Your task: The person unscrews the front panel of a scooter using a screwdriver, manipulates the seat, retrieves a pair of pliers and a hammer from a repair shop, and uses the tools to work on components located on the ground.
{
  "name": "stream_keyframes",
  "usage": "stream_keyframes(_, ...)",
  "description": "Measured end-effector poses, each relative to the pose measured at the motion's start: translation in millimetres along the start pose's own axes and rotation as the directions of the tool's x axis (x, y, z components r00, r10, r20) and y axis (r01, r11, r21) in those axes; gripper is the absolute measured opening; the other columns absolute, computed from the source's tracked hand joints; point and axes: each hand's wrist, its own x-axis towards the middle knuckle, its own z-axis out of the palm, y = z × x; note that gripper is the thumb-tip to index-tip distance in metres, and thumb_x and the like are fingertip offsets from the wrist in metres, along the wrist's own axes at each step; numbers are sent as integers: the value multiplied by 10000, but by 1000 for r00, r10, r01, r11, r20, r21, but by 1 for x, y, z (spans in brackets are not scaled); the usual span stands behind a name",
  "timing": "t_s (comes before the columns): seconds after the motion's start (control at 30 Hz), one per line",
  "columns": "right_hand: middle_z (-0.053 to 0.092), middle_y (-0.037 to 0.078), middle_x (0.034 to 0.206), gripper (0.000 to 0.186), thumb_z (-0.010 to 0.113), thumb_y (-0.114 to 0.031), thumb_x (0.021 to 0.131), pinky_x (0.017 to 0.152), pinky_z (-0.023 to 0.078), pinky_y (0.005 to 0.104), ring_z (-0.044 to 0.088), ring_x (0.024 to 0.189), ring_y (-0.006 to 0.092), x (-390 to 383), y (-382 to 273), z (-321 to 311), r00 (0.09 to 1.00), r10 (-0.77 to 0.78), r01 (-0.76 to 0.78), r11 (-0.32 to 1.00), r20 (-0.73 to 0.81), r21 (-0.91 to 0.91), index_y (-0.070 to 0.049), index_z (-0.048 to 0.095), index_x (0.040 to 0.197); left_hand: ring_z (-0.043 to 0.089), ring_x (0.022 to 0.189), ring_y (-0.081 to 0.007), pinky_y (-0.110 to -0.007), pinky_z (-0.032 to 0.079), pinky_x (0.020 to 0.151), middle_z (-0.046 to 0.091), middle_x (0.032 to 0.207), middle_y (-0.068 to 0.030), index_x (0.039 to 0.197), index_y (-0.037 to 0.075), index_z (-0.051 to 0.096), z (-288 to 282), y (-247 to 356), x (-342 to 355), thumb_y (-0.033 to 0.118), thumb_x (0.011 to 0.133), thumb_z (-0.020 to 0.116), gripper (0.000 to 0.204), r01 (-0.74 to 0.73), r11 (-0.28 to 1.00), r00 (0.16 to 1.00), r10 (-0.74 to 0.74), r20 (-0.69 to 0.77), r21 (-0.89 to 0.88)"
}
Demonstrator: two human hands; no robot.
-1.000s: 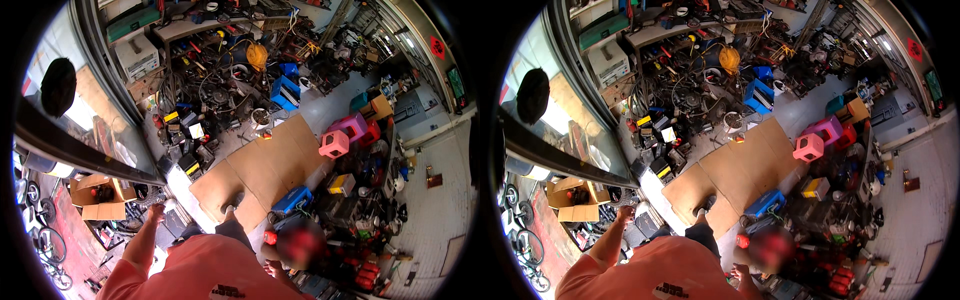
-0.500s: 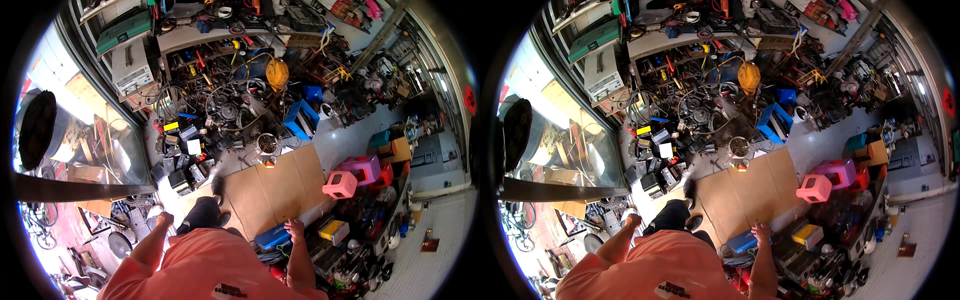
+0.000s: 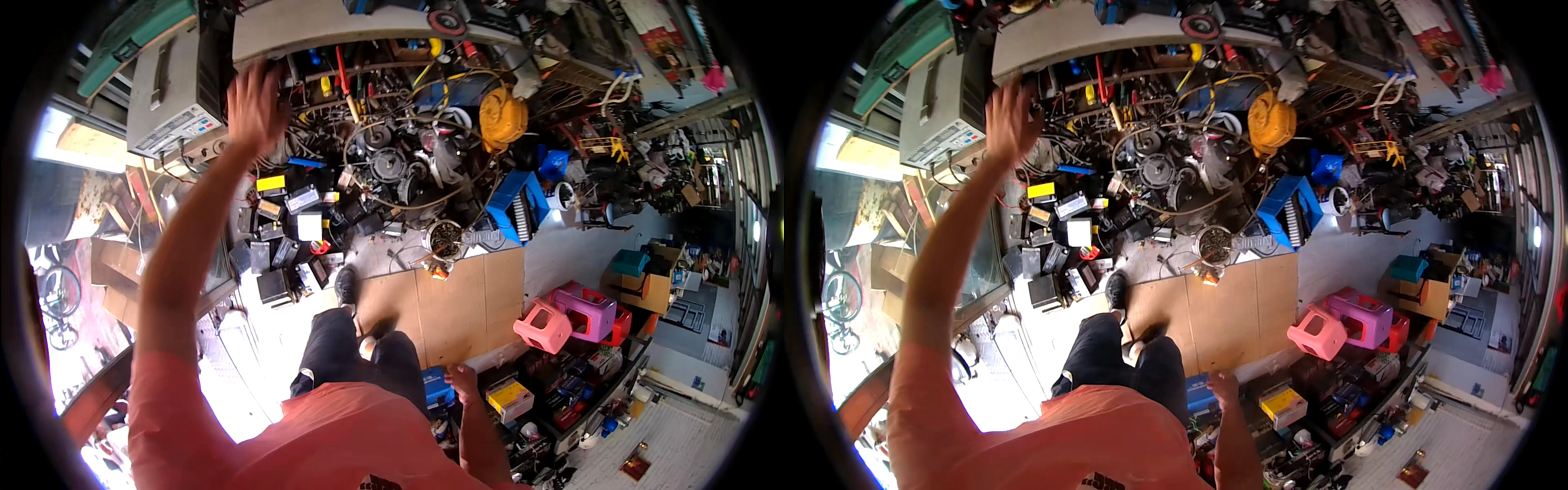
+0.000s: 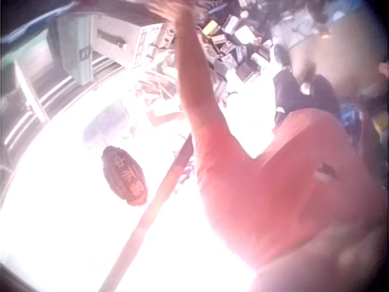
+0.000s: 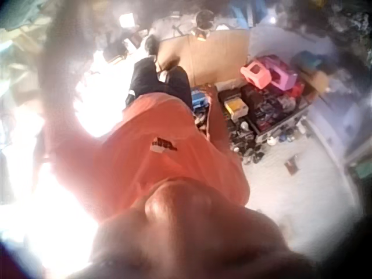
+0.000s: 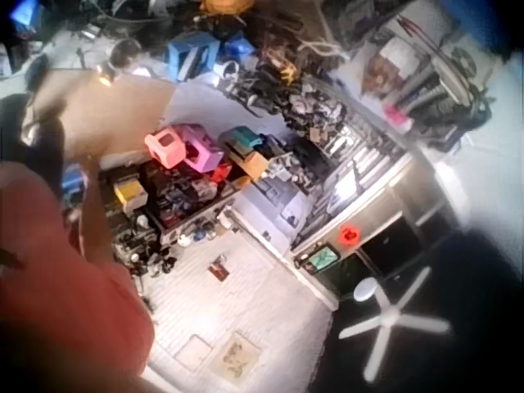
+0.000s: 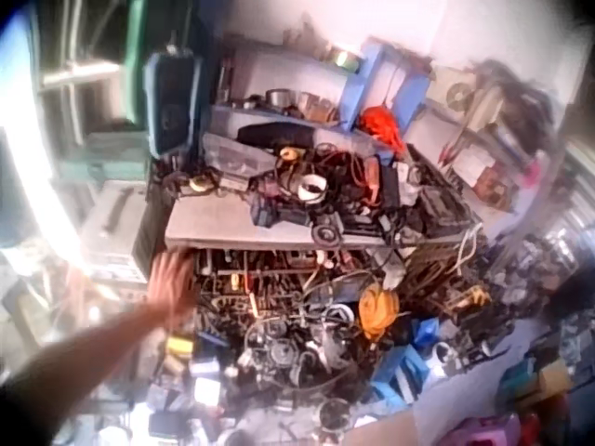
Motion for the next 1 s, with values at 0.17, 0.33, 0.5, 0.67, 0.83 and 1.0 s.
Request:
stream_keyframes(0.17,679,145,876,187,644,-239,900,750,544,445,667,816,347,96,-139,35,873,-399,458,475,280,-752,-57,642,858,94,1577,-408,-544,123,1276,49,1718,-172,1648,132,50,48,-44,121,716,852,655,1159,-27,955,867,-125,483,295)
stream_keyframes(0.33,652,169,960,286,607,-350,976,769,527,478,657,901,392,190,-310,175,799,-414,591,406,436,-697,-75,661,921,148,1570,-361,-535,107,1290,125,1707,-166,1639,125,125,12,-4,166,682,794,743,1186,-135,901,775,-163,610,413)
stream_keyframes(0.5,689,162,903,329,622,-394,989,726,537,474,681,867,381,239,-502,376,548,-552,834,297,629,-466,-65,620,1014,194,1563,-334,-539,111,1289,193,1699,-123,1634,158,174,40,-12,159,633,726,826,1215,-91,903,851,-149,503,421)
stream_keyframes(0.67,744,114,1190,501,626,-442,979,945,557,392,714,1091,309,284,-625,487,506,-675,862,396,537,-315,-64,638,1307,248,1548,-319,-543,136,1285,260,1680,-104,1625,194,221,59,5,164,589,666,875,1226,-151,893,896,-57,440,423)
stream_keyframes(0.83,732,126,947,396,647,-344,973,809,559,396,703,886,286,313,-650,533,404,-764,906,409,503,-106,-17,615,1194,281,1535,-318,-546,173,1278,292,1666,-109,1616,180,248,47,-11,149,601,658,875,1220,-102,867,907,-120,403,488)
stream_keyframes(1.0,684,190,934,437,698,-305,905,854,537,469,671,910,371,372,-641,511,257,-964,955,244,61,-171,-32,598,1232,291,1526,-353,-555,182,1277,304,1653,-138,1616,173,240,59,-18,162,597,659,868,1220,-157,874,918,-42,393,460)
